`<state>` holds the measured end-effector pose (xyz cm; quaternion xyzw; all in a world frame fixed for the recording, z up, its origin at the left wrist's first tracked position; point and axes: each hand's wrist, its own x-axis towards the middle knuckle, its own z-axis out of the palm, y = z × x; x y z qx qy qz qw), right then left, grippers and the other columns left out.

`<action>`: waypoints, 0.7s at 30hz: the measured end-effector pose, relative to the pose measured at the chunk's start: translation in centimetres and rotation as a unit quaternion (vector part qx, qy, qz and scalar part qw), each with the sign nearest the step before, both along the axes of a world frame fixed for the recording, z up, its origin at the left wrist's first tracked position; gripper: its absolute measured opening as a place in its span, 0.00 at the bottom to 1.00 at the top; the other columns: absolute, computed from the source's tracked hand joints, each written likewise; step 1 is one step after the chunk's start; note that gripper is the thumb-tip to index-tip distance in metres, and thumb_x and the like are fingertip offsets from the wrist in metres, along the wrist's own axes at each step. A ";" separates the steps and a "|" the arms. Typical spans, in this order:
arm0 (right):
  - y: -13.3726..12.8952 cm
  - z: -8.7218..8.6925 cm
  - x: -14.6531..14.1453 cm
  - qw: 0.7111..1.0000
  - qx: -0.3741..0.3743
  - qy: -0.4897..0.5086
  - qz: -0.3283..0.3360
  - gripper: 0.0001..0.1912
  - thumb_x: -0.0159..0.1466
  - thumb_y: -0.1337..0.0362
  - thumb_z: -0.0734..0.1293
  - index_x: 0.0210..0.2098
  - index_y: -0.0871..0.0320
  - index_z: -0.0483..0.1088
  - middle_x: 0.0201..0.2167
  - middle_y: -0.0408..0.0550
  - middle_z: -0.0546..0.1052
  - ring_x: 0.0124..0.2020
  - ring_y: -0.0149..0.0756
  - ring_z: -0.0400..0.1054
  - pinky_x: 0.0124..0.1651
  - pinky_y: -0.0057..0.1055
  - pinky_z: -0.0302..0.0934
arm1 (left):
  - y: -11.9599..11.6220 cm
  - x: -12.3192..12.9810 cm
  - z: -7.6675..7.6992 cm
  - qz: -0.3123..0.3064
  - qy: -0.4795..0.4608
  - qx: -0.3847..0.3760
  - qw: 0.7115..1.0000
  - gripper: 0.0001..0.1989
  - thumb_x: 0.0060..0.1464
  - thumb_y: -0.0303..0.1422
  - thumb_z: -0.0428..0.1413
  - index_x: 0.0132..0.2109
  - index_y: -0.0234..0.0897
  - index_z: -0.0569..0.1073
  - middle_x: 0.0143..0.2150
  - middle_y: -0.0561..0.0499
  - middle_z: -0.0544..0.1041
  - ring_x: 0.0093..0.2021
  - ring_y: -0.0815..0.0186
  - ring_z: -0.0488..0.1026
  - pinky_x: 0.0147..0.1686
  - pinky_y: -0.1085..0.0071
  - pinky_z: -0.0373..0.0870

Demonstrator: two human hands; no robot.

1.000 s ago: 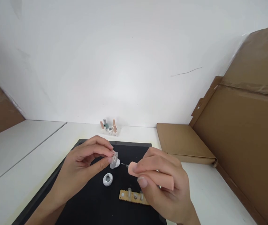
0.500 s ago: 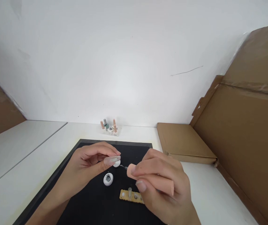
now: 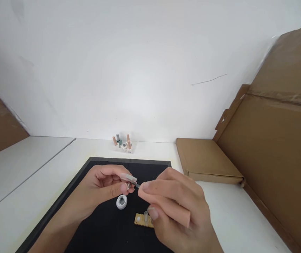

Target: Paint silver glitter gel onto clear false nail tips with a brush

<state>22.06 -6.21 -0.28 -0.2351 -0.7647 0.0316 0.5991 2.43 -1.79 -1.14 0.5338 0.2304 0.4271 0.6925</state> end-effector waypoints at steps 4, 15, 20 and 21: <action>0.1 0.8 -0.5 0.998 0.052 -0.030 -0.024 0.10 0.67 0.70 0.62 0.43 0.58 0.73 0.27 0.47 0.80 0.23 0.33 0.67 0.21 0.30 0.63 | 0.0 0.0 0.1 -0.010 -0.014 -0.012 1.000 0.04 0.49 0.23 0.66 0.32 0.35 0.83 0.29 0.54 0.83 0.31 0.75 0.78 0.32 0.85 0.74; 0.1 0.9 -0.4 0.999 0.024 -0.048 -0.007 0.07 0.66 0.70 0.63 0.42 0.60 0.71 0.26 0.43 0.73 0.26 0.28 0.65 0.23 0.24 0.63 | -0.2 0.0 0.5 -0.038 -0.031 -0.036 0.998 0.02 0.49 0.24 0.67 0.31 0.34 0.83 0.27 0.54 0.82 0.27 0.77 0.77 0.31 0.84 0.74; 0.1 0.8 -0.1 0.998 0.009 -0.060 -0.002 0.11 0.62 0.74 0.63 0.42 0.59 0.71 0.28 0.42 0.70 0.27 0.27 0.65 0.23 0.24 0.62 | -0.3 -0.1 0.7 -0.041 -0.032 -0.043 0.998 0.02 0.48 0.27 0.68 0.31 0.34 0.83 0.28 0.53 0.83 0.28 0.75 0.77 0.31 0.83 0.75; 0.1 0.8 -0.1 0.998 0.008 -0.061 -0.003 0.12 0.61 0.75 0.63 0.43 0.59 0.71 0.28 0.42 0.70 0.27 0.27 0.65 0.23 0.24 0.62 | -0.3 -0.1 0.7 -0.043 -0.033 -0.040 0.998 0.02 0.47 0.27 0.68 0.32 0.34 0.83 0.28 0.53 0.83 0.28 0.75 0.77 0.31 0.83 0.75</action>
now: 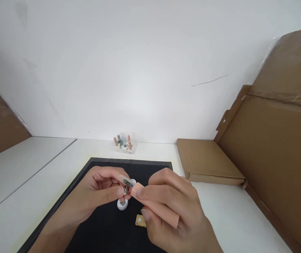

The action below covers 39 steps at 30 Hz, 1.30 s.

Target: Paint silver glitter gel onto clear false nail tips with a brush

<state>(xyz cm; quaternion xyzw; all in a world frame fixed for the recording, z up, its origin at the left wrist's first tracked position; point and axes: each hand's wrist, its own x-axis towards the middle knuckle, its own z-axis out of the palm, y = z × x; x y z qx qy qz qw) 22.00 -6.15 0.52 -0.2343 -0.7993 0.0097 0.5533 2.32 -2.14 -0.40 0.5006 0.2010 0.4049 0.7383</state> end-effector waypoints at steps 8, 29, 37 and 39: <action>-0.5 -0.3 0.1 1.000 -0.011 0.008 -0.022 0.13 0.59 0.76 0.62 0.42 0.59 0.71 0.27 0.44 0.72 0.26 0.31 0.66 0.24 0.29 0.62 | 0.0 -0.3 0.2 0.013 0.016 0.021 1.000 0.01 0.49 0.29 0.67 0.32 0.36 0.83 0.28 0.53 0.82 0.27 0.75 0.77 0.30 0.83 0.74; -0.6 -0.3 -0.1 0.999 -0.016 0.018 -0.033 0.14 0.58 0.77 0.62 0.40 0.57 0.71 0.24 0.43 0.72 0.23 0.32 0.65 0.22 0.30 0.62 | 0.1 -0.5 0.0 0.045 0.041 0.053 0.997 0.03 0.48 0.31 0.68 0.31 0.36 0.83 0.28 0.52 0.81 0.26 0.73 0.74 0.29 0.79 0.72; -0.3 0.2 -0.5 0.999 0.004 0.028 -0.028 0.12 0.61 0.74 0.64 0.42 0.56 0.72 0.25 0.43 0.73 0.22 0.31 0.66 0.20 0.28 0.61 | 0.3 -0.5 -0.8 0.060 0.082 0.087 0.991 0.02 0.50 0.30 0.67 0.33 0.37 0.82 0.30 0.51 0.79 0.29 0.71 0.72 0.28 0.77 0.69; -0.1 0.5 -0.4 1.000 0.009 0.011 -0.011 0.13 0.59 0.75 0.63 0.41 0.57 0.72 0.25 0.43 0.73 0.22 0.30 0.66 0.19 0.26 0.61 | 0.3 -0.4 -0.8 0.058 0.088 0.097 0.990 0.03 0.51 0.31 0.66 0.33 0.36 0.82 0.30 0.51 0.78 0.30 0.70 0.72 0.28 0.76 0.69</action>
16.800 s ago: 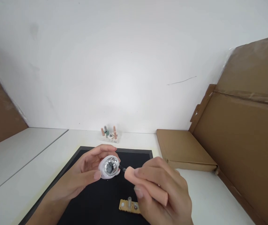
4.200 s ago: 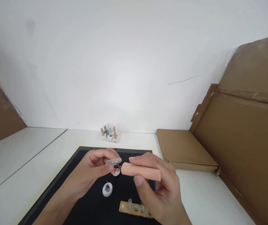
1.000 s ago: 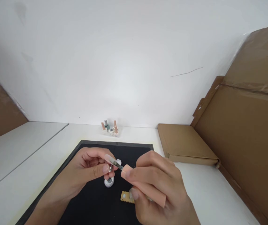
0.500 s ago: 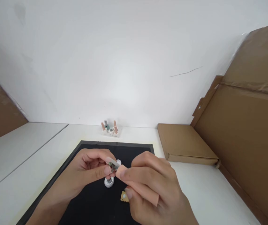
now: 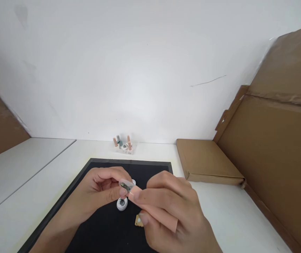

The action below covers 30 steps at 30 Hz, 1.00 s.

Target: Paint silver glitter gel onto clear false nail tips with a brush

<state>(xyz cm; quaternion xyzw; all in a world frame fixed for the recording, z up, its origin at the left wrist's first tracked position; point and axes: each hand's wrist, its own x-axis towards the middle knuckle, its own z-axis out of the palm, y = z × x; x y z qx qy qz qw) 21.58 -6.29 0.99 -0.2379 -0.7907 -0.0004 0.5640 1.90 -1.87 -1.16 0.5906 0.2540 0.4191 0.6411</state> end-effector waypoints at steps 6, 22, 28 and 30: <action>0.0 -0.2 0.7 1.000 -0.016 -0.010 -0.009 0.14 0.57 0.77 0.62 0.39 0.59 0.72 0.23 0.43 0.73 0.22 0.31 0.66 0.19 0.27 0.61 | -0.2 -0.2 0.3 0.004 -0.003 0.034 0.999 0.02 0.54 0.29 0.64 0.34 0.37 0.82 0.30 0.52 0.77 0.29 0.72 0.72 0.31 0.76 0.70; -0.1 -0.2 1.1 0.999 -0.030 -0.037 0.017 0.13 0.60 0.76 0.62 0.42 0.60 0.72 0.25 0.42 0.70 0.24 0.30 0.66 0.21 0.28 0.59 | -0.1 0.0 0.9 0.010 -0.018 0.046 0.999 0.03 0.54 0.29 0.64 0.33 0.38 0.83 0.32 0.51 0.78 0.30 0.73 0.73 0.32 0.78 0.71; -0.1 -0.9 1.2 0.999 -0.039 0.015 0.031 0.10 0.62 0.74 0.63 0.41 0.60 0.72 0.25 0.44 0.72 0.24 0.32 0.65 0.23 0.31 0.61 | -0.1 -0.4 0.5 0.044 0.010 0.096 0.994 0.07 0.55 0.25 0.62 0.34 0.40 0.83 0.35 0.51 0.81 0.34 0.70 0.76 0.35 0.78 0.72; -0.1 -0.8 1.1 0.998 -0.049 0.011 0.039 0.09 0.64 0.70 0.63 0.42 0.59 0.73 0.25 0.44 0.72 0.25 0.32 0.66 0.23 0.31 0.61 | -0.1 -0.3 0.4 0.069 0.027 0.133 0.988 0.08 0.56 0.24 0.61 0.35 0.41 0.83 0.36 0.51 0.81 0.36 0.70 0.76 0.36 0.78 0.72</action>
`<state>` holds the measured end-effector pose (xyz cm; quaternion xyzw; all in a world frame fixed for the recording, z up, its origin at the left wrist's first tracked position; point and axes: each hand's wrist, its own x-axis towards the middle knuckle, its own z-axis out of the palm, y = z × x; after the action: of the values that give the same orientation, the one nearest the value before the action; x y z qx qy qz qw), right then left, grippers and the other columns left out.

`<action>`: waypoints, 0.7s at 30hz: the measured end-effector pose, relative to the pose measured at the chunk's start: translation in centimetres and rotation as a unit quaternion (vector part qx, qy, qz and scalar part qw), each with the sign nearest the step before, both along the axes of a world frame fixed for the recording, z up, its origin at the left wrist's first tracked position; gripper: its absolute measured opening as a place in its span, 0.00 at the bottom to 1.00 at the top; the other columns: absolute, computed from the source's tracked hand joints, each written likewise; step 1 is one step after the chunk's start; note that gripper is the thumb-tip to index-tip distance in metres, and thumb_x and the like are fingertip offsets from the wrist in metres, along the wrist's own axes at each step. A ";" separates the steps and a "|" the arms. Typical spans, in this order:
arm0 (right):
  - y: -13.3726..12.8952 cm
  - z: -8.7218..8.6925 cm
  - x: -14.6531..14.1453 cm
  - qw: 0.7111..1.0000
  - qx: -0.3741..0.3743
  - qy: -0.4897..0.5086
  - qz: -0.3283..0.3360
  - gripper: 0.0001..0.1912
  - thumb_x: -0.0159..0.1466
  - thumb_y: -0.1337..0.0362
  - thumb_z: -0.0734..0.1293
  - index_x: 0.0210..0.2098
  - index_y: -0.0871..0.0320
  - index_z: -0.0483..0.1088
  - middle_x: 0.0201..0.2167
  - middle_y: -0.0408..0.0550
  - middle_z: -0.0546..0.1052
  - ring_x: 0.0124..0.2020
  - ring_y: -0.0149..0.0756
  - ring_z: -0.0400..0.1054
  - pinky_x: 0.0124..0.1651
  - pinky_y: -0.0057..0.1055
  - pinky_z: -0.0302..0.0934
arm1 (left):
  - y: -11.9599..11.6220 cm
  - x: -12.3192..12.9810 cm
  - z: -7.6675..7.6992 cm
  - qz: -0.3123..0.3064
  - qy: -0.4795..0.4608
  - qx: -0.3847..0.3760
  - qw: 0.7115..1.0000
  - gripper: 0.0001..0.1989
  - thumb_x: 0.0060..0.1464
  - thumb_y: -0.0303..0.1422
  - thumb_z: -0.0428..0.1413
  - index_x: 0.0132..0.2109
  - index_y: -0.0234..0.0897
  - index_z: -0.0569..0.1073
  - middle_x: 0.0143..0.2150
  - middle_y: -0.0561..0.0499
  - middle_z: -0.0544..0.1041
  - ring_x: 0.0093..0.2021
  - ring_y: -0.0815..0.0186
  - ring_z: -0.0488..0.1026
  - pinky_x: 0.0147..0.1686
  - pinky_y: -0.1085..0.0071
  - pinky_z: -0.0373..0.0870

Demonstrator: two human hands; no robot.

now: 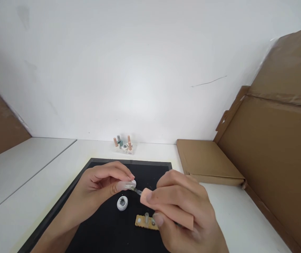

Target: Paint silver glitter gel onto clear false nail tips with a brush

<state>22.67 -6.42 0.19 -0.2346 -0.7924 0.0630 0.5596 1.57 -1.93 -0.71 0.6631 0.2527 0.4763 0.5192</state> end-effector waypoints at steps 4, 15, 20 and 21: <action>0.1 0.5 -0.2 0.999 -0.003 -0.022 0.027 0.08 0.68 0.65 0.62 0.41 0.58 0.72 0.25 0.43 0.71 0.24 0.31 0.67 0.22 0.28 0.61 | 0.0 0.5 0.1 0.031 0.023 0.054 0.998 0.09 0.56 0.23 0.61 0.35 0.42 0.83 0.36 0.52 0.81 0.35 0.70 0.76 0.34 0.78 0.72; 0.6 0.0 0.9 0.999 -0.002 -0.043 0.027 0.16 0.58 0.78 0.62 0.43 0.60 0.71 0.28 0.45 0.72 0.27 0.32 0.65 0.24 0.29 0.60 | -0.4 0.2 0.0 0.051 0.009 0.133 0.990 0.14 0.55 0.19 0.60 0.36 0.44 0.84 0.35 0.52 0.82 0.34 0.71 0.78 0.31 0.81 0.74; 0.3 -0.2 0.9 0.999 -0.012 -0.015 0.031 0.14 0.60 0.76 0.63 0.43 0.59 0.72 0.28 0.44 0.72 0.28 0.32 0.65 0.26 0.30 0.61 | -0.3 0.1 -0.2 0.085 0.023 0.198 0.976 0.13 0.54 0.18 0.60 0.36 0.41 0.83 0.35 0.51 0.82 0.34 0.71 0.79 0.32 0.81 0.75; 0.2 -0.1 0.8 0.999 -0.017 -0.012 0.037 0.12 0.61 0.74 0.63 0.43 0.59 0.72 0.28 0.44 0.72 0.28 0.32 0.65 0.26 0.30 0.60 | -0.2 0.2 -0.2 0.091 0.025 0.211 0.973 0.13 0.54 0.18 0.60 0.36 0.40 0.83 0.35 0.51 0.82 0.35 0.70 0.79 0.33 0.81 0.75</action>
<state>23.42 -6.17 0.05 -0.2154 -0.8060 0.0948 0.5431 1.74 -2.11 -0.90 0.7436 0.2183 0.5477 0.3153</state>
